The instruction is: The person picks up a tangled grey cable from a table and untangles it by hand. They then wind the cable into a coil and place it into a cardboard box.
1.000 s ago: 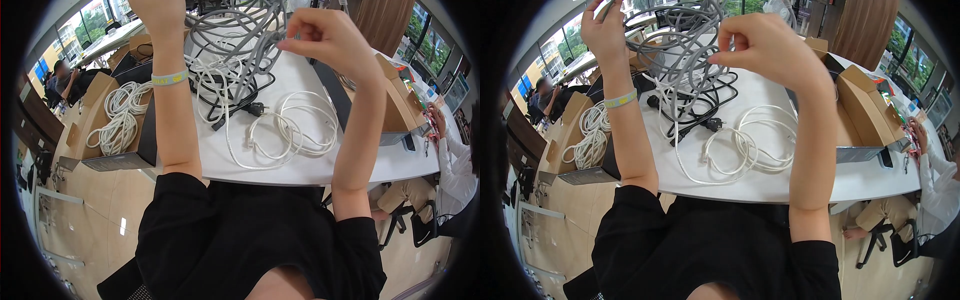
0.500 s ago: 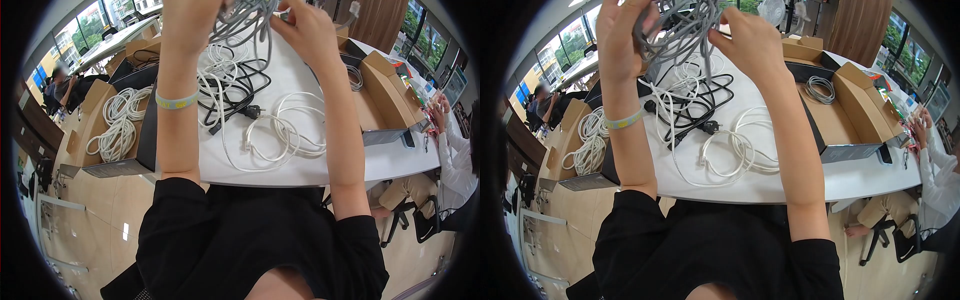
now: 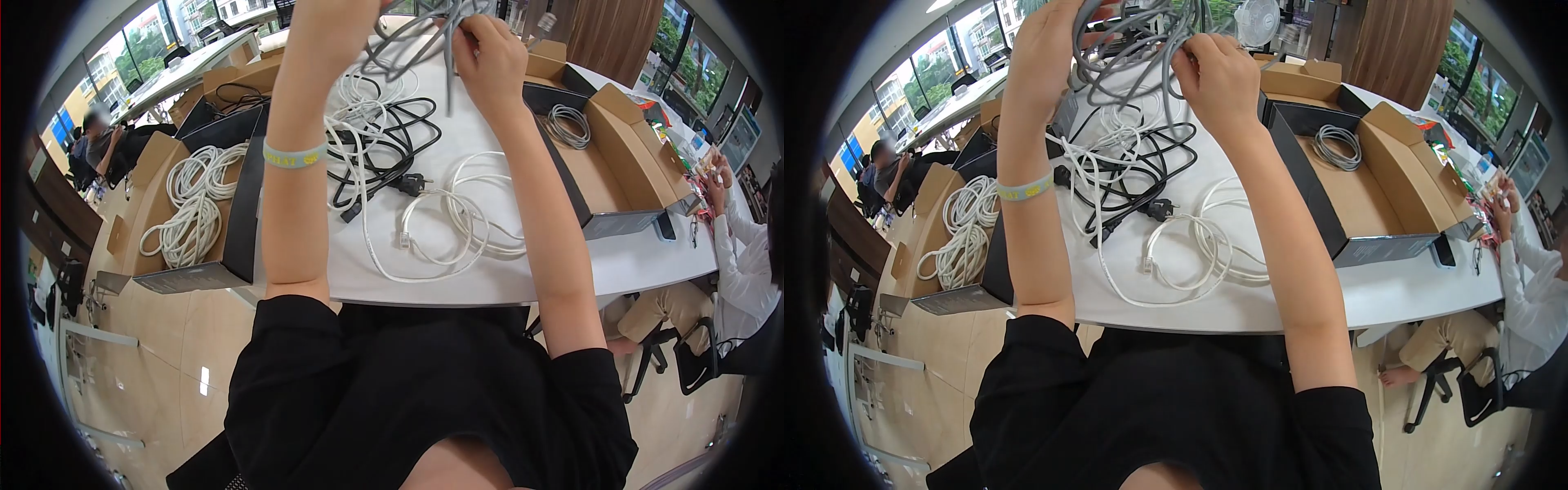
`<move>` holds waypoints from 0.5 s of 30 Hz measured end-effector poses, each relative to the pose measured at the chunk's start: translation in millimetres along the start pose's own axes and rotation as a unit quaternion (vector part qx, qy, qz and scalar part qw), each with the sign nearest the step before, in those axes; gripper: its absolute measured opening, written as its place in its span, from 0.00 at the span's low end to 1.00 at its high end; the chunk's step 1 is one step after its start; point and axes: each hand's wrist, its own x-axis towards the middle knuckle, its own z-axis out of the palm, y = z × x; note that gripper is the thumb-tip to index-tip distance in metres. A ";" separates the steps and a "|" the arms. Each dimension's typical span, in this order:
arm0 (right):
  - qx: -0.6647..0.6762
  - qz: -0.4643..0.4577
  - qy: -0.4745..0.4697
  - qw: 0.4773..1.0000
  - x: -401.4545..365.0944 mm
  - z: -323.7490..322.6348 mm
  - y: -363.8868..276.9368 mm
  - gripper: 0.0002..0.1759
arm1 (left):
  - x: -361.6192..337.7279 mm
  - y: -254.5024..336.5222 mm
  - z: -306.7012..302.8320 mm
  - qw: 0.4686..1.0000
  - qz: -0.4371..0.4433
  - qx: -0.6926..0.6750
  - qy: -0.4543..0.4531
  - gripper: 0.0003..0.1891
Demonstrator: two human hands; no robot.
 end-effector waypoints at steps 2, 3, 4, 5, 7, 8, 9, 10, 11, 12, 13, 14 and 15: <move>0.016 -0.013 0.010 1.000 0.1 -1.9 -1.7 0.07 | 9.5 -26.7 -5.3 0.993 0.106 0.051 -0.002 0.20; 0.016 -0.012 0.010 1.000 -0.9 -1.1 -2.4 0.07 | 8.2 -28.7 -4.5 0.993 0.087 0.080 -0.009 0.20; 0.018 -0.011 0.008 1.000 -2.8 0.6 -3.3 0.07 | 11.4 -42.4 -1.5 0.993 0.087 0.080 -0.009 0.20; 0.021 -0.011 0.007 1.000 -5.0 2.0 -3.8 0.07 | 18.9 -63.6 3.3 0.995 0.065 0.000 -0.074 0.21; 0.022 -0.006 0.010 1.000 -10.4 5.7 -2.0 0.08 | 17.7 -66.8 9.1 0.902 -0.189 -0.293 -0.253 0.27; 0.025 -0.003 0.012 1.000 -12.2 7.4 -0.6 0.08 | 17.1 -70.2 13.2 0.902 -0.189 -0.295 -0.252 0.27; 0.025 -0.005 0.011 1.000 -12.8 8.2 2.3 0.08 | 14.9 -72.0 17.4 0.915 -0.179 -0.248 -0.264 0.30; 0.016 -0.021 0.022 0.999 -12.7 7.7 6.3 0.08 | 13.7 -73.7 21.3 0.925 -0.168 -0.200 -0.274 0.33; 0.007 -0.038 0.034 0.999 -13.1 6.9 9.9 0.08 | 12.0 -75.4 27.5 0.940 -0.132 -0.184 -0.254 0.37; 0.009 -0.040 0.031 0.999 -11.7 4.1 10.1 0.08 | 12.7 -72.8 24.7 0.941 -0.133 -0.186 -0.250 0.37; -0.011 -0.048 0.013 0.999 -10.0 0.6 9.6 0.08 | 13.4 -69.9 20.9 0.922 -0.147 -0.191 -0.303 0.34; -0.032 -0.056 -0.005 0.998 -9.2 -1.1 9.0 0.08 | 12.7 -69.0 18.3 0.901 -0.161 -0.194 -0.354 0.33; -0.041 -0.054 -0.015 0.998 -10.6 -0.3 9.4 0.08 | -3.3 -61.6 18.7 0.945 -0.167 -0.163 -0.229 0.20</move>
